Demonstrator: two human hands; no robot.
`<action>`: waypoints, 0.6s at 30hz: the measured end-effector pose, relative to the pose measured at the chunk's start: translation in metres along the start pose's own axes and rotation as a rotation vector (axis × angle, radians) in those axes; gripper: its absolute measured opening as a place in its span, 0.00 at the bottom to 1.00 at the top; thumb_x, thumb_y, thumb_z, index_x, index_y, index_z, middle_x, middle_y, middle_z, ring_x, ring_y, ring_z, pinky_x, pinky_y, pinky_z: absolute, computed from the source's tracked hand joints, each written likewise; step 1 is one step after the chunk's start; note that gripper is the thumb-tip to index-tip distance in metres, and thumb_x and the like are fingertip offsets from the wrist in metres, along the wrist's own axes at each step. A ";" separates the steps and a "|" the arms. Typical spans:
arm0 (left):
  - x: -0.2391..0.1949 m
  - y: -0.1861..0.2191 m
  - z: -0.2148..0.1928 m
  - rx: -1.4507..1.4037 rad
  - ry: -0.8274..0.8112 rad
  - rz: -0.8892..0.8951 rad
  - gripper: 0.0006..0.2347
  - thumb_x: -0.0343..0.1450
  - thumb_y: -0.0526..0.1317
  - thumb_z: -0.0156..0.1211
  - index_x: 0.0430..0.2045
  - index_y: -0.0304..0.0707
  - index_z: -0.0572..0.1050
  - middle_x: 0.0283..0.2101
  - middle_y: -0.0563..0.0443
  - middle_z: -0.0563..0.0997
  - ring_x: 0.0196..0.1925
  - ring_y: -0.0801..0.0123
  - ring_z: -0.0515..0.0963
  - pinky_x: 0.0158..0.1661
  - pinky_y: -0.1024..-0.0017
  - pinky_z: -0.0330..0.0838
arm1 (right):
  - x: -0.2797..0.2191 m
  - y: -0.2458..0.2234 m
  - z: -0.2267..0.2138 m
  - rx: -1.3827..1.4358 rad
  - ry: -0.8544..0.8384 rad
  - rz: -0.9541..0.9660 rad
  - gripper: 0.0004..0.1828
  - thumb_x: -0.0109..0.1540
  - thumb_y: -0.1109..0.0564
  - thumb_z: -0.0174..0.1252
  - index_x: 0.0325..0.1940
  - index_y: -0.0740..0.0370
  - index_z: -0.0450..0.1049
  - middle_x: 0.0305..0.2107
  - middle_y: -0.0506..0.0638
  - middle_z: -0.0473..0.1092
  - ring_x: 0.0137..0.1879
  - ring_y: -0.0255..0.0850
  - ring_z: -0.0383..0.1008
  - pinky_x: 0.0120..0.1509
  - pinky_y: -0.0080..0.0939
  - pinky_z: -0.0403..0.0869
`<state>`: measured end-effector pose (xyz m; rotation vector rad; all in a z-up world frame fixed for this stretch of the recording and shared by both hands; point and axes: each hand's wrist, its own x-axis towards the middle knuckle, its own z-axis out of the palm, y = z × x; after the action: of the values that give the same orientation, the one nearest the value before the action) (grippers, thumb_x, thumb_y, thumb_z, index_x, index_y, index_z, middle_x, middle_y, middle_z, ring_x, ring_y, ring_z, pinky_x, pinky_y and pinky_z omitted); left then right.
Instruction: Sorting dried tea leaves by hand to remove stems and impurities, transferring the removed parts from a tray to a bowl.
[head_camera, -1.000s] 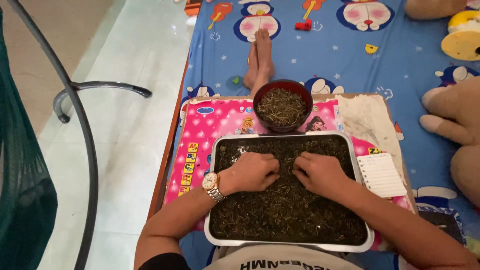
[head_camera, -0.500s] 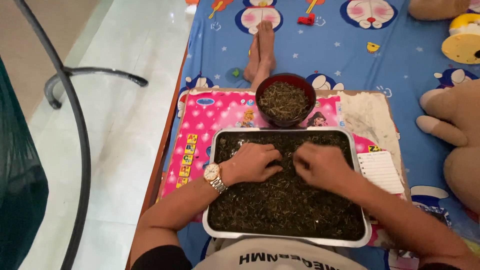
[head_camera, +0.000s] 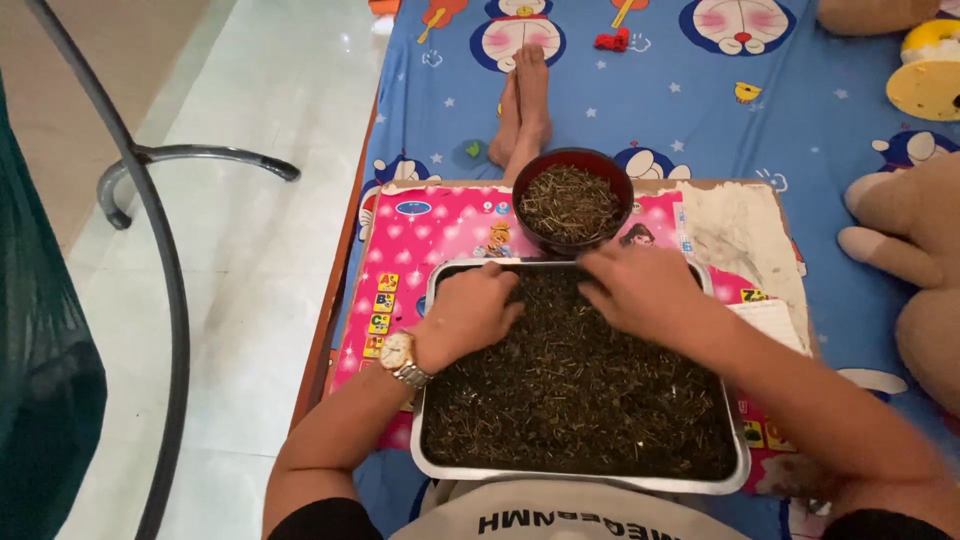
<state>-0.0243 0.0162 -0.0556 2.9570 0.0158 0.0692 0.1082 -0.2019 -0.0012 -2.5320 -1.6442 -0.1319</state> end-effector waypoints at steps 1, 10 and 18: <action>0.000 -0.006 -0.003 0.032 -0.100 -0.084 0.17 0.69 0.50 0.60 0.46 0.40 0.77 0.42 0.43 0.79 0.36 0.41 0.84 0.32 0.48 0.80 | -0.010 -0.003 -0.003 0.007 -0.078 -0.012 0.15 0.61 0.45 0.61 0.46 0.53 0.80 0.33 0.50 0.79 0.37 0.46 0.82 0.36 0.46 0.79; 0.008 0.032 -0.008 -0.222 -0.209 0.116 0.14 0.68 0.41 0.63 0.45 0.34 0.79 0.41 0.39 0.81 0.42 0.39 0.85 0.41 0.50 0.81 | -0.036 -0.004 0.064 0.076 -0.044 -0.134 0.12 0.61 0.49 0.62 0.44 0.55 0.79 0.27 0.47 0.76 0.27 0.47 0.80 0.30 0.51 0.79; 0.002 0.028 -0.005 -0.339 -0.070 0.250 0.07 0.67 0.38 0.64 0.34 0.38 0.77 0.35 0.44 0.82 0.39 0.43 0.84 0.37 0.50 0.79 | -0.038 0.004 0.088 0.193 0.014 -0.123 0.06 0.58 0.50 0.61 0.36 0.49 0.77 0.24 0.42 0.72 0.24 0.45 0.76 0.24 0.46 0.75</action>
<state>-0.0224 -0.0103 -0.0456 2.6052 -0.3403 0.0010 0.0974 -0.2252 -0.0934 -2.2853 -1.7164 -0.0017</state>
